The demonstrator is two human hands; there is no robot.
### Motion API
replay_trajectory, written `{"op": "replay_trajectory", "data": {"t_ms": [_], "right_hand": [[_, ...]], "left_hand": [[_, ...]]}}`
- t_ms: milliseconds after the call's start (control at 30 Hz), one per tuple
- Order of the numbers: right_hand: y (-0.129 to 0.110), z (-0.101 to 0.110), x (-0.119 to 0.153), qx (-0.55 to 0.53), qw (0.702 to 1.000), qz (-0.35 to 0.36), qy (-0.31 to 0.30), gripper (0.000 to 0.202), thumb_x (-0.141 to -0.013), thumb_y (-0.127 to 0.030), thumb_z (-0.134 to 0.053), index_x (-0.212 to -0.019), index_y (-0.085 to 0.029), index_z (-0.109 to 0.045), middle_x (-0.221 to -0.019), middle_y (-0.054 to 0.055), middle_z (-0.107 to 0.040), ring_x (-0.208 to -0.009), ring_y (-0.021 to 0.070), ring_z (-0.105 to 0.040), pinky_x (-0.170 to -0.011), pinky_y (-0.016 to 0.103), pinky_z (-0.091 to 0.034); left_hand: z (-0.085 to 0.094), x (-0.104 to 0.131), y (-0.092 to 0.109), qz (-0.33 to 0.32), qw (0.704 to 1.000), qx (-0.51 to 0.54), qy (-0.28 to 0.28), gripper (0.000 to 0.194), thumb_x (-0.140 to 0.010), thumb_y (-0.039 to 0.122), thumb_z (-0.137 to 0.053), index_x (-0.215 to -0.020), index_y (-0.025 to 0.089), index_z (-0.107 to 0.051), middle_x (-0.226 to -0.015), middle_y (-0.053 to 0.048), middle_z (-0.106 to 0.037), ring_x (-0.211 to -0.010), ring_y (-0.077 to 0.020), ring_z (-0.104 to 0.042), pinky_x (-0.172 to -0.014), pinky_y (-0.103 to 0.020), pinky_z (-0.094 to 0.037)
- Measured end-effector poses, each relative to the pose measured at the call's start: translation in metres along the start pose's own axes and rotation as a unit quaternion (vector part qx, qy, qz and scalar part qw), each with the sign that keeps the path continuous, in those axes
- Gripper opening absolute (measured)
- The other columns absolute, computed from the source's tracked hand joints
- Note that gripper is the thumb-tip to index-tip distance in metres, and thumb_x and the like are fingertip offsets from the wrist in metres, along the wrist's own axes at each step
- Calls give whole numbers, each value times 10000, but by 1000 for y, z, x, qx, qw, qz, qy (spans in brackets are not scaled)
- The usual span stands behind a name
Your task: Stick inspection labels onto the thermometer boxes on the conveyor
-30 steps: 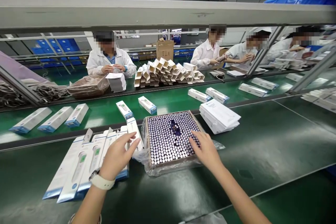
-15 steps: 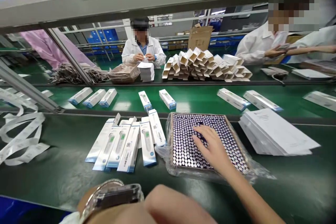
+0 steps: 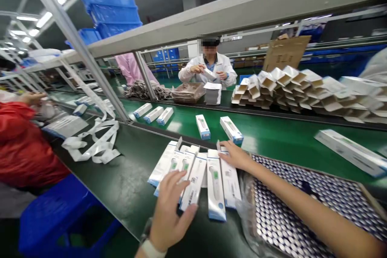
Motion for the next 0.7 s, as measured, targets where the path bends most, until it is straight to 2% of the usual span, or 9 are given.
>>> {"op": "replay_trajectory", "data": {"t_ms": [133,233,300,367,533,600,700], "right_hand": [[20,-11,14,-9,998,-45,35,384,-779,-343,-486,-1124,-176,-496,-1073,108,-541,-933,232,-562,-782,313,-415],[23,-13,23,6,997,-59,45,402,-779,-390,-471,-1126,-189,-505,-1065,106,-564,-937,253,-563,-766,342,-424],[17,-8,31,17,998,-42,53,378,-784,-393,-462,-1099,-195,-530,-1045,99,-585,-952,264,-551,-789,369,-422],[9,3,41,23,996,-20,82,334,-794,-377,-455,-1056,-197,-558,-1017,95,-600,-957,263,-540,-818,387,-415],[0,21,64,1,986,21,163,247,-845,-326,-401,-1006,-239,-566,-1004,72,-587,-974,232,-518,-836,395,-422],[0,19,70,-3,985,32,171,236,-850,-313,-396,-1000,-250,-566,-1009,73,-577,-982,234,-509,-849,409,-413],[1,16,71,-4,986,35,164,238,-846,-291,-404,-1016,-235,-562,-1025,78,-563,-994,234,-492,-866,412,-396]], "left_hand": [[-60,3,-14,-18,994,-105,-35,430,-773,369,-509,-1163,189,-482,-1268,-107,-477,-1195,-309,-373,-973,-530,-294],[-84,11,-24,10,990,-139,-4,306,-800,305,-475,-1085,213,-538,-1191,-68,-554,-1135,-287,-450,-959,-524,-313],[-89,12,-27,14,988,-151,26,241,-805,241,-452,-1015,225,-569,-1131,-49,-596,-1085,-268,-497,-936,-505,-347],[-94,12,-30,-11,986,-158,47,218,-801,216,-447,-969,229,-585,-1086,-48,-621,-1027,-257,-538,-891,-475,-396],[-105,9,-48,-38,981,-133,136,217,-813,230,-403,-833,243,-619,-941,-66,-669,-854,-231,-611,-728,-396,-491],[-104,10,-50,-43,978,-125,159,199,-801,235,-427,-807,247,-626,-910,-76,-674,-830,-235,-619,-707,-393,-502],[-94,15,-42,-53,976,-114,177,143,-760,193,-515,-813,260,-629,-895,-80,-672,-839,-241,-619,-726,-398,-508]]}}
Point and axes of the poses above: each hand's wrist, its own x-axis away from the middle knuckle, its own z-axis out of the back of the hand, y = z × x, the point moved 7 cm from there along -x, towards the middle knuckle
